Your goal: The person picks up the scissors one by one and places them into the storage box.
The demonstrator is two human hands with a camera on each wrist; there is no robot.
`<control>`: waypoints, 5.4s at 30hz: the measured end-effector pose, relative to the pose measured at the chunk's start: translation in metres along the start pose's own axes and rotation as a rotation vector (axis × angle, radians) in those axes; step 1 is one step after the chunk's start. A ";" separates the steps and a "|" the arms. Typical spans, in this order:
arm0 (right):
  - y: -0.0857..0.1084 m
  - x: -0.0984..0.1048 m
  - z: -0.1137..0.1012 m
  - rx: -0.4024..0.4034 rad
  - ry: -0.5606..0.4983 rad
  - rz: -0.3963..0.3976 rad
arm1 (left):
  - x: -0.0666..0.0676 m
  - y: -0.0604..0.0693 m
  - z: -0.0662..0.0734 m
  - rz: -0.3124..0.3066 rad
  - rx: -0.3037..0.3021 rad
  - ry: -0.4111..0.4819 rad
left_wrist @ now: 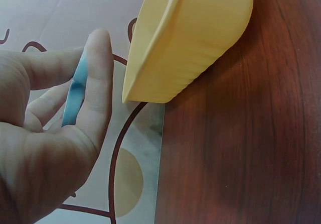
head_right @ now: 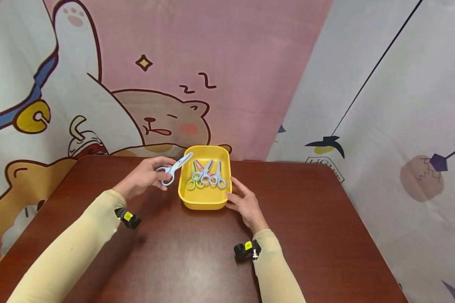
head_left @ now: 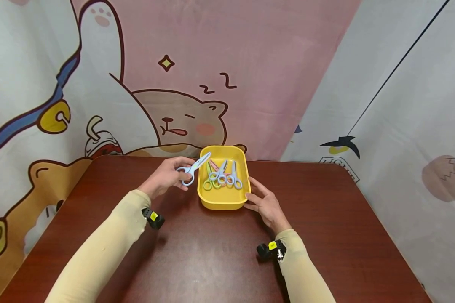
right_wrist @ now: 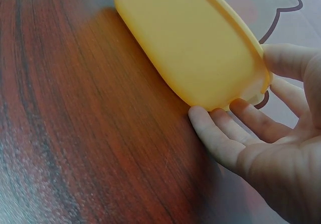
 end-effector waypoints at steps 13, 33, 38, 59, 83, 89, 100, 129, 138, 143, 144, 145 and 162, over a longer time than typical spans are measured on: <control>0.000 0.001 -0.001 -0.006 -0.004 0.003 | -0.003 -0.010 0.003 -0.017 0.009 -0.004; 0.002 -0.002 -0.003 -0.010 -0.015 -0.007 | -0.007 -0.013 0.012 -0.020 0.050 -0.031; 0.002 -0.001 -0.002 -0.010 -0.013 -0.007 | -0.009 -0.016 0.015 -0.023 0.043 -0.026; 0.003 0.000 -0.001 -0.005 -0.017 0.001 | -0.019 -0.027 0.029 -0.037 0.034 -0.075; 0.003 0.001 0.001 0.007 -0.008 -0.006 | -0.030 -0.043 0.044 -0.063 0.034 -0.057; 0.002 0.001 0.001 0.007 -0.009 -0.003 | -0.030 -0.048 0.046 -0.064 0.042 -0.068; 0.003 -0.001 0.000 0.001 -0.018 0.004 | -0.039 -0.057 0.047 -0.053 0.036 -0.053; 0.001 0.001 0.000 0.002 -0.016 -0.010 | -0.062 -0.078 0.041 -0.022 0.105 -0.079; 0.002 0.000 0.001 -0.001 -0.017 0.005 | -0.065 -0.082 0.034 -0.026 0.118 -0.080; 0.003 -0.001 0.001 0.006 -0.015 0.009 | -0.067 -0.084 0.030 -0.030 0.125 -0.076; 0.002 -0.001 0.001 0.007 -0.014 0.009 | -0.067 -0.084 0.030 -0.030 0.126 -0.072; 0.002 -0.001 0.001 0.010 -0.011 0.007 | -0.068 -0.084 0.029 -0.030 0.128 -0.070; 0.003 -0.001 0.000 -0.005 -0.020 0.011 | -0.071 -0.089 0.016 -0.026 0.174 -0.050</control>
Point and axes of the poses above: each hand's wrist, its own y-axis away from the middle knuckle, its own x-axis out of the back of the hand, z = x × y, the point moved 2 cm from there along -y, towards the middle knuckle, and after that the axes turned 11 degrees about -z, right-handed, at the moved point
